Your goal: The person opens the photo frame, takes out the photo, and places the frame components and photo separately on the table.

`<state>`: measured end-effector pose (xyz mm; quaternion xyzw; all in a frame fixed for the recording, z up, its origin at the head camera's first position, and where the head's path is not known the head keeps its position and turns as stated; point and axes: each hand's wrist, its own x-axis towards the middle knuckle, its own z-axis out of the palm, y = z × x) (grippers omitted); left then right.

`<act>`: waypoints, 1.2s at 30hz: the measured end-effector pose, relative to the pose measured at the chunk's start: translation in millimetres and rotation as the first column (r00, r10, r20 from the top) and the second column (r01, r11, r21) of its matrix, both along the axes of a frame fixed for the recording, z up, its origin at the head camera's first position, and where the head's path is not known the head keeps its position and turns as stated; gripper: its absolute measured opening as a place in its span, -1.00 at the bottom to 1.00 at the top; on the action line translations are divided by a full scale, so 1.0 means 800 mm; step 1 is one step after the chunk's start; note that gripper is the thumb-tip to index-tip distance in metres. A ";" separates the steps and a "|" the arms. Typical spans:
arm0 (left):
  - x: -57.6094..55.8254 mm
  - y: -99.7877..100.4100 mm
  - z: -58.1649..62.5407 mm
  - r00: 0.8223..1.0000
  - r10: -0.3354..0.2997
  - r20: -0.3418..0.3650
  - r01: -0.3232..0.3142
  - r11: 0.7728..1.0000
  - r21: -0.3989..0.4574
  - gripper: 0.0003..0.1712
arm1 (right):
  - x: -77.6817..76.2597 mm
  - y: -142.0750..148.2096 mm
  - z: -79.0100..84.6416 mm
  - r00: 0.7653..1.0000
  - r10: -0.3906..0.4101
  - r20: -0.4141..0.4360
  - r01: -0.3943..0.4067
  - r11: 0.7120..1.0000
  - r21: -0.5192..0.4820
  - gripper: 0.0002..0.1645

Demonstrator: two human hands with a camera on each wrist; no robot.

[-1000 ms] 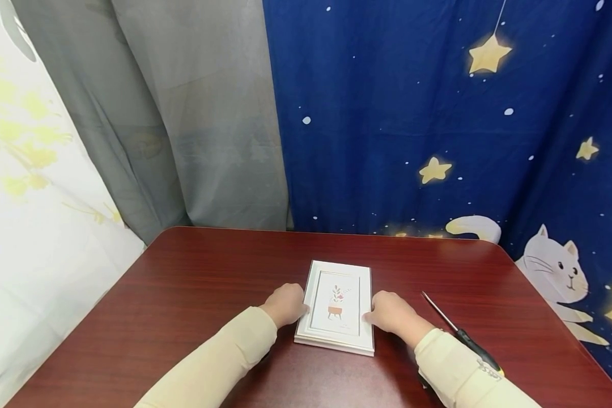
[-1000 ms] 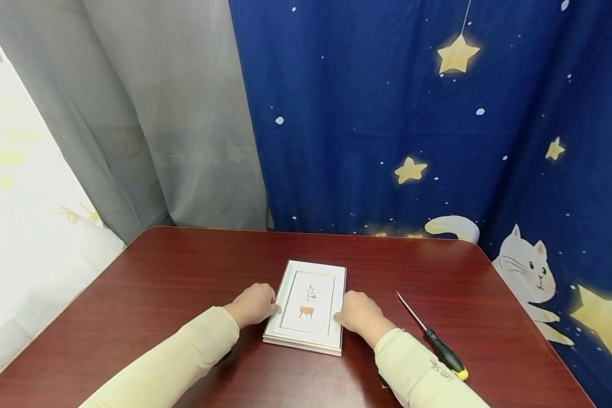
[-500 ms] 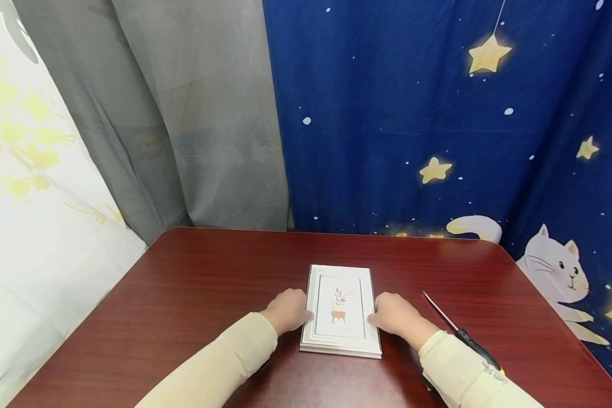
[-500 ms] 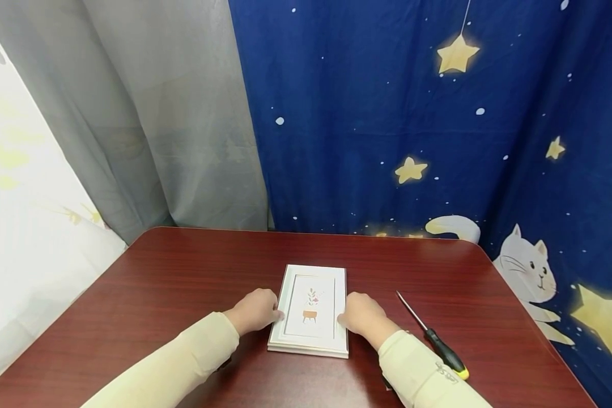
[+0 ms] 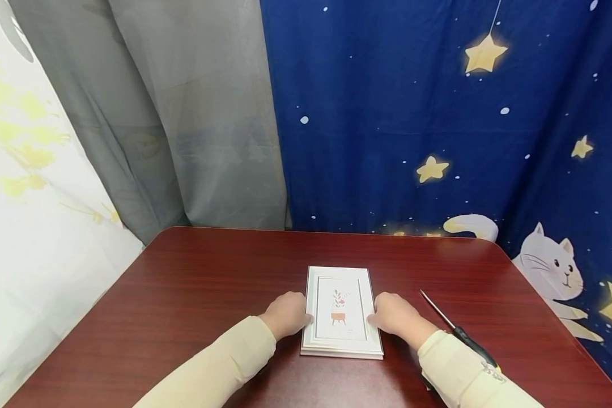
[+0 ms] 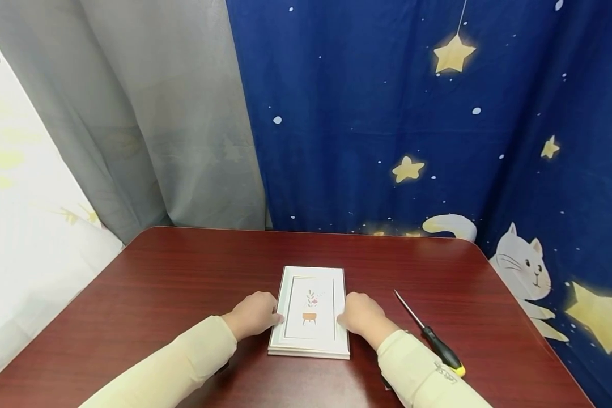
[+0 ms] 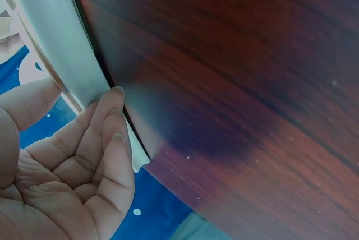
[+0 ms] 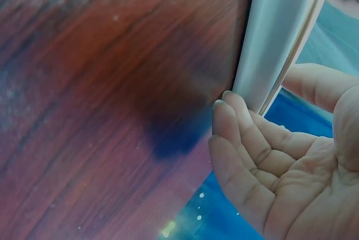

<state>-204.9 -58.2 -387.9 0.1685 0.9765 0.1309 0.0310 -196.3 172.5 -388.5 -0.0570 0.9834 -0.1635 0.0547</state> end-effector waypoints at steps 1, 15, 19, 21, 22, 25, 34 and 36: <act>0.000 0.000 0.000 1.000 0.000 0.005 0.000 1.000 0.000 -0.72 | 0.000 0.000 0.000 1.000 0.001 -0.001 -0.001 1.000 -0.001 -0.71; -0.001 -0.004 0.002 0.999 -0.045 -0.002 0.045 0.997 0.063 -0.54 | -0.006 0.003 -0.005 1.000 -0.017 0.005 0.017 1.000 0.007 -0.65; -0.005 -0.003 0.002 0.997 -0.064 -0.046 0.067 0.995 0.070 -0.58 | -0.007 0.002 -0.003 1.000 -0.016 0.004 0.016 1.000 0.021 -0.70; -0.006 -0.003 0.001 0.995 -0.073 -0.071 0.078 0.994 0.073 -0.62 | -0.007 0.002 -0.003 1.000 -0.020 0.015 0.020 0.999 0.027 -0.71; -0.006 -0.003 0.001 0.993 -0.077 -0.086 0.084 0.994 0.077 -0.64 | -0.008 0.001 -0.004 0.999 -0.023 0.022 0.023 0.999 0.030 -0.71; -0.007 -0.003 -0.001 0.986 -0.095 -0.137 0.107 0.991 0.084 -0.68 | -0.010 0.000 -0.004 0.999 -0.031 0.039 0.029 0.999 0.041 -0.71; -0.008 0.003 -0.005 0.969 -0.103 -0.224 0.128 0.987 0.101 -0.82 | -0.015 -0.002 -0.007 0.997 -0.059 0.059 0.055 0.997 0.060 -0.70; -0.006 0.004 -0.006 0.969 -0.108 -0.222 0.133 0.986 0.101 -0.80 | -0.015 -0.002 -0.007 0.996 -0.059 0.062 0.055 0.996 0.063 -0.69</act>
